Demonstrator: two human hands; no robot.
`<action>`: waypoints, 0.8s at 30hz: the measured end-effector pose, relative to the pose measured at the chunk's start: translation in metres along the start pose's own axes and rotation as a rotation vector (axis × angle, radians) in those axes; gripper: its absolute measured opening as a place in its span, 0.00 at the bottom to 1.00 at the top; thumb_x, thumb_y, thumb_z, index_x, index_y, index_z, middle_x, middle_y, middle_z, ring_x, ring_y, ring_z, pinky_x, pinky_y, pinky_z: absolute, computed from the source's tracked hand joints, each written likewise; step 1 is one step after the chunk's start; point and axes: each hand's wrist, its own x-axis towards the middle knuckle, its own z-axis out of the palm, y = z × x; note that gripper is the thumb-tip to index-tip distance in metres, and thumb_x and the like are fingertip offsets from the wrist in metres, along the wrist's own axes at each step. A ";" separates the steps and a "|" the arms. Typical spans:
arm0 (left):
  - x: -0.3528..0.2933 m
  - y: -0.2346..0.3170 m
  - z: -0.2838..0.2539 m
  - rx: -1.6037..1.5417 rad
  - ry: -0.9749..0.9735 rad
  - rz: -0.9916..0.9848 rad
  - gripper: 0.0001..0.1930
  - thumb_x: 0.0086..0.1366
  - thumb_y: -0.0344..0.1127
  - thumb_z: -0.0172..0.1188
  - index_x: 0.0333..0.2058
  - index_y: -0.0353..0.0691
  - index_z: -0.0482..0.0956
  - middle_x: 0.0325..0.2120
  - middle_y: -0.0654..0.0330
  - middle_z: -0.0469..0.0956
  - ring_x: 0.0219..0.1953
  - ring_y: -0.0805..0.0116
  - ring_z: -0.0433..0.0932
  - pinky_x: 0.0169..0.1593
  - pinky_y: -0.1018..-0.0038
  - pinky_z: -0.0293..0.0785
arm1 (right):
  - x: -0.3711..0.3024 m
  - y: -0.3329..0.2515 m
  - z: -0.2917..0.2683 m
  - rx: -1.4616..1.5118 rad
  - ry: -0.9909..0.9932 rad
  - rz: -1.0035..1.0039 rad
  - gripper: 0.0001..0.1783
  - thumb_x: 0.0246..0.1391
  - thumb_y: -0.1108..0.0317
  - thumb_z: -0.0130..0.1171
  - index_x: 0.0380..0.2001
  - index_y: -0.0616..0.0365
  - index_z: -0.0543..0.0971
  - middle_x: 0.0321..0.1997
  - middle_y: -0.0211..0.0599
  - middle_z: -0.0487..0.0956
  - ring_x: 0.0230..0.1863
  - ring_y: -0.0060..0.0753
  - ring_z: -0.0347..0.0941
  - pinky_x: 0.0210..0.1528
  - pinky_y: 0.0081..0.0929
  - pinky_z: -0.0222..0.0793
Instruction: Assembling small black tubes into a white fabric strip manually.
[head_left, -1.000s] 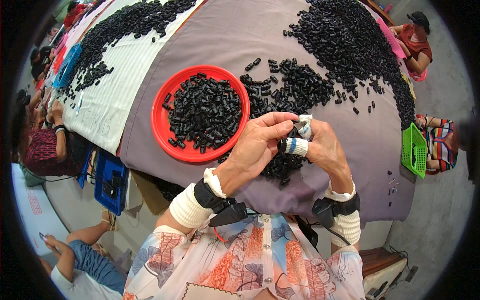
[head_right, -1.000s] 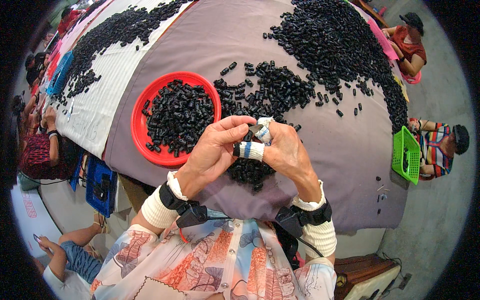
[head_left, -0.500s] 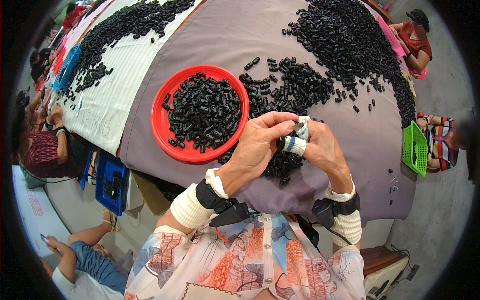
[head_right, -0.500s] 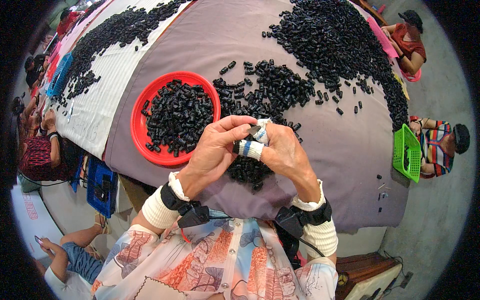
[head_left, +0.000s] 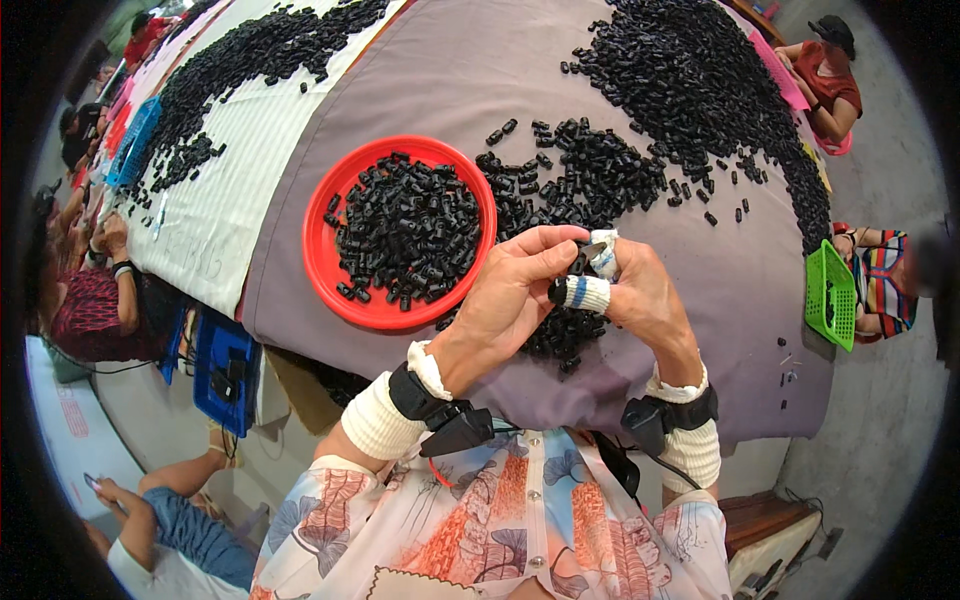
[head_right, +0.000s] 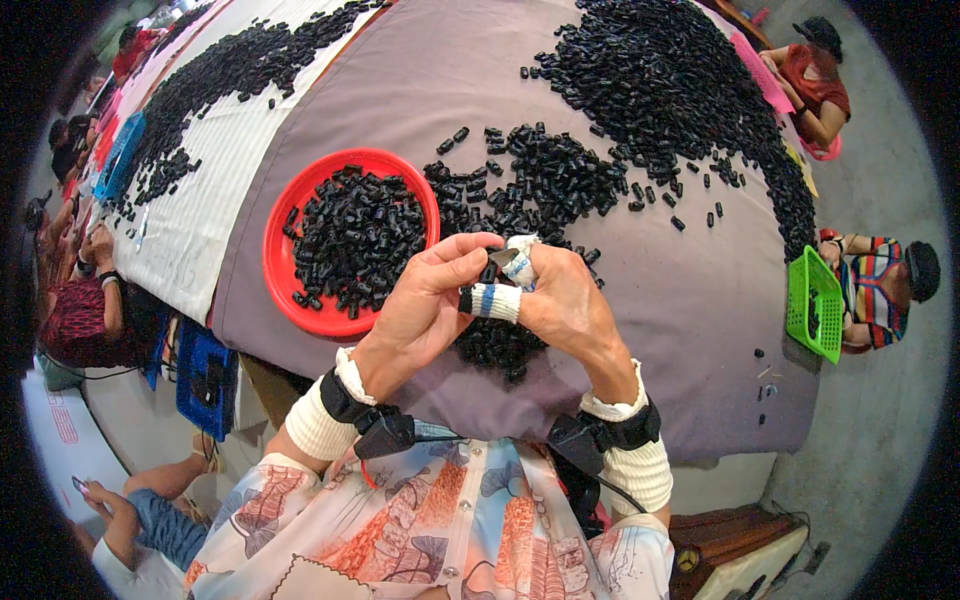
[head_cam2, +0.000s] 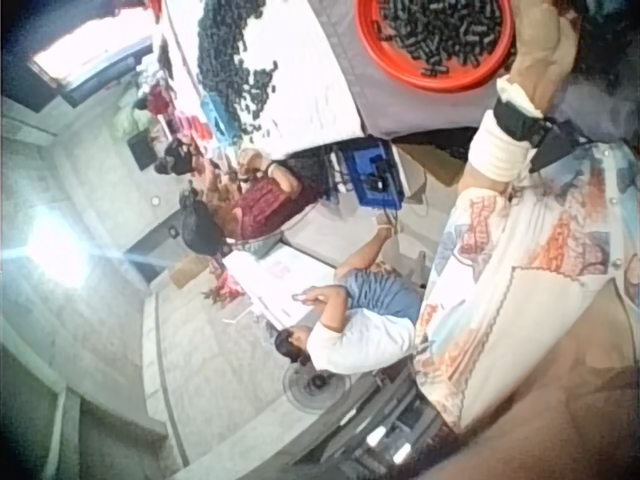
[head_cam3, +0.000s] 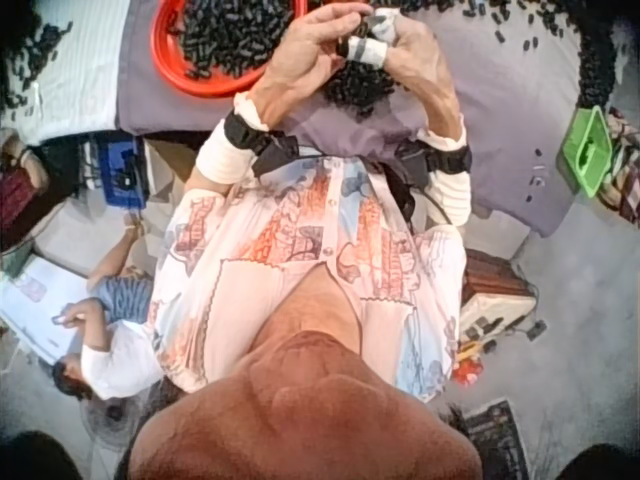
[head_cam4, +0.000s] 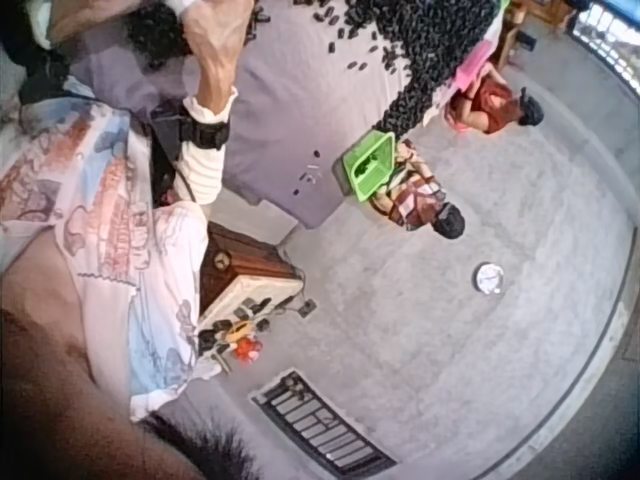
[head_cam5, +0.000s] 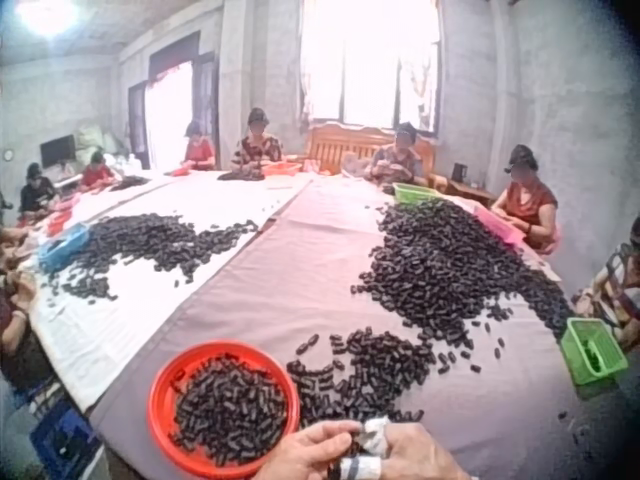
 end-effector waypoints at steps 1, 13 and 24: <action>0.000 0.000 0.000 0.001 -0.004 0.002 0.09 0.62 0.30 0.53 0.40 0.34 0.73 0.34 0.61 0.76 0.35 0.76 0.75 0.39 0.79 0.73 | 0.001 -0.001 0.000 -0.014 -0.003 0.013 0.21 0.38 0.56 0.68 0.20 0.63 0.72 0.16 0.28 0.67 0.20 0.20 0.60 0.22 0.24 0.58; 0.006 0.001 -0.005 0.059 -0.007 -0.002 0.09 0.62 0.29 0.53 0.41 0.35 0.73 0.35 0.62 0.76 0.36 0.76 0.75 0.40 0.78 0.73 | 0.009 0.008 0.001 0.024 -0.014 -0.026 0.20 0.39 0.57 0.66 0.20 0.64 0.72 0.16 0.27 0.67 0.20 0.19 0.60 0.23 0.23 0.59; 0.021 -0.004 -0.008 0.124 0.014 -0.013 0.10 0.61 0.30 0.54 0.41 0.35 0.74 0.35 0.61 0.76 0.36 0.75 0.74 0.42 0.77 0.70 | 0.008 0.014 -0.004 0.037 -0.007 -0.013 0.18 0.42 0.59 0.65 0.21 0.63 0.72 0.16 0.25 0.67 0.20 0.17 0.59 0.23 0.22 0.59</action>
